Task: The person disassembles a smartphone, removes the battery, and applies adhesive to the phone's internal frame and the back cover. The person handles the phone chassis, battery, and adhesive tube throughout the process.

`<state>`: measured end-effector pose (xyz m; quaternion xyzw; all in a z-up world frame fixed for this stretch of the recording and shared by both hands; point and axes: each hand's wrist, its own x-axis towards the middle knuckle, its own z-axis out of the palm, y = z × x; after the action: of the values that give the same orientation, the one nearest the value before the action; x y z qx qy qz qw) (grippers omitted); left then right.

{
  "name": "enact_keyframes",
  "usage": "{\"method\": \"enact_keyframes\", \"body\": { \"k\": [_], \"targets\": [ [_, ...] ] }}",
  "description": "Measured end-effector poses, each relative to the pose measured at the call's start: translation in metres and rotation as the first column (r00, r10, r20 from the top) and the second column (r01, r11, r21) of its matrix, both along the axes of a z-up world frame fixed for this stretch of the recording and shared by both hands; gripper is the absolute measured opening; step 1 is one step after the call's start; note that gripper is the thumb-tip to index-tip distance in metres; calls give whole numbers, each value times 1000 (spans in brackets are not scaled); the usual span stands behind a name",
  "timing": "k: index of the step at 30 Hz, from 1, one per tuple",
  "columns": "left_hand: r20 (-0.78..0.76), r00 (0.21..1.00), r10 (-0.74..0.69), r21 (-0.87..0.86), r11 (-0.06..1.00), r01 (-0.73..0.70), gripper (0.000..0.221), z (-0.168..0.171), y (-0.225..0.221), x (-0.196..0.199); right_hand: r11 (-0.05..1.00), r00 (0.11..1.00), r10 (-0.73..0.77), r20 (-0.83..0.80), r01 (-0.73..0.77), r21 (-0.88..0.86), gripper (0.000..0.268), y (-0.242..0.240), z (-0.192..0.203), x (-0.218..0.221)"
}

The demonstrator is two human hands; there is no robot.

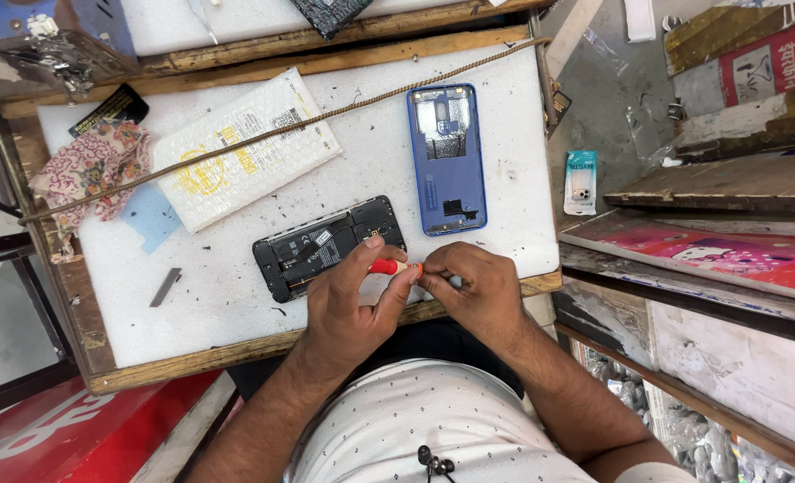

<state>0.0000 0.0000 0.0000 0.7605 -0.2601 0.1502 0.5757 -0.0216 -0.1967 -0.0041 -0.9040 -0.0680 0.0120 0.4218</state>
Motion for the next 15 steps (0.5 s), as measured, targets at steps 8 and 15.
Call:
{"method": "enact_keyframes", "body": {
  "k": [8, 15],
  "targets": [
    [117, 993, 32, 76, 996, -41, 72, -2, -1, -3, 1000, 1000, 12, 28, -12, -2, 15, -1, -1, 0],
    [227, 970, 81, 106, 989, -108, 74, -4, 1, 0, 999, 1000, 18, -15, -17, 31, 31, 2, 8, 5]
  ]
}}
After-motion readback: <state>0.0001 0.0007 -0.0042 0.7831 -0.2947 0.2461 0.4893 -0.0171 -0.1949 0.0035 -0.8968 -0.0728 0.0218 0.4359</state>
